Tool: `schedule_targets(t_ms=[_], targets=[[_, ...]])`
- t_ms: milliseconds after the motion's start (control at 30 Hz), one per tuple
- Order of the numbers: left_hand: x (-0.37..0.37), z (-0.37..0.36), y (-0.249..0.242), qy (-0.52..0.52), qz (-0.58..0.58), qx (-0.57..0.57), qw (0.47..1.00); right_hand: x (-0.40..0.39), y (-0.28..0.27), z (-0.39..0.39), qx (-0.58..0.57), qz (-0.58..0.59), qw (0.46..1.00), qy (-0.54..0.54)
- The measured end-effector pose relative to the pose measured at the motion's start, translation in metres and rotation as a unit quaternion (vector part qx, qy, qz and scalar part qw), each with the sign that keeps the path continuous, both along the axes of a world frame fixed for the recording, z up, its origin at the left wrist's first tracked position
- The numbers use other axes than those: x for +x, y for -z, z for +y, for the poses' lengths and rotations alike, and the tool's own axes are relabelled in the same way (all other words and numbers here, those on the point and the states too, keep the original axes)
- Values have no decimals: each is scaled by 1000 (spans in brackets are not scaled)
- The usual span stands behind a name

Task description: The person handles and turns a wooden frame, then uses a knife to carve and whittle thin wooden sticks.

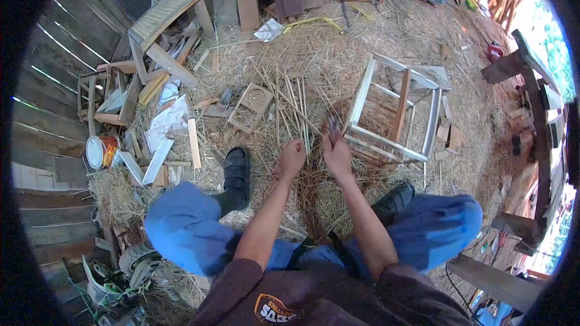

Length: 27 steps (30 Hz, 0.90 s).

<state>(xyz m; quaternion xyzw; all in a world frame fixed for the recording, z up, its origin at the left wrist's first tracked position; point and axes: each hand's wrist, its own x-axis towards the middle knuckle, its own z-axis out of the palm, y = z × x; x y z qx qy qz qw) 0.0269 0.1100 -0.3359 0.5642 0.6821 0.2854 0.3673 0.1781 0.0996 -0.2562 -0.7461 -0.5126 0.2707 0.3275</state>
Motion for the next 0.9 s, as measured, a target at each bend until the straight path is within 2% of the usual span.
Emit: schedule_targets(t_ms=[33, 133, 167, 267, 400, 467, 567, 667, 767, 867, 900], targets=[[4, -2, 4, 0, -18, 10, 1000, 1, -7, -4, -29, -7, 1000, -7], [16, -3, 19, 24, -29, 19, 999, 5, 2, -11, 16, -64, 997, -32], [20, 0, 23, 25, 17, -10, 999, 7, 5, -11, 7, -61, 997, -37], [34, -1, 33, -10, 140, 36, 989, 8, 10, -15, -20, -50, 997, -53], [35, 2, 26, -2, 186, -48, 981, 9, 15, -17, -10, -37, 999, -36], [34, 6, 15, 20, 215, -67, 974, 7, 5, -16, -27, -33, 999, -28], [27, 5, 9, 28, 192, -62, 979, 9, 13, -17, -31, -8, 999, -23], [27, -2, 13, -10, 111, -24, 994, 11, 14, -16, -3, -18, 998, -55], [19, -6, -12, -28, 4, -55, 998, 8, -1, -16, -3, -6, 998, -55], [10, -8, 18, -31, -254, -158, 954, 3, -10, -14, -48, -18, 998, -48], [8, -12, 9, -43, -268, -145, 951, 3, -8, -15, -49, -19, 996, -65]])
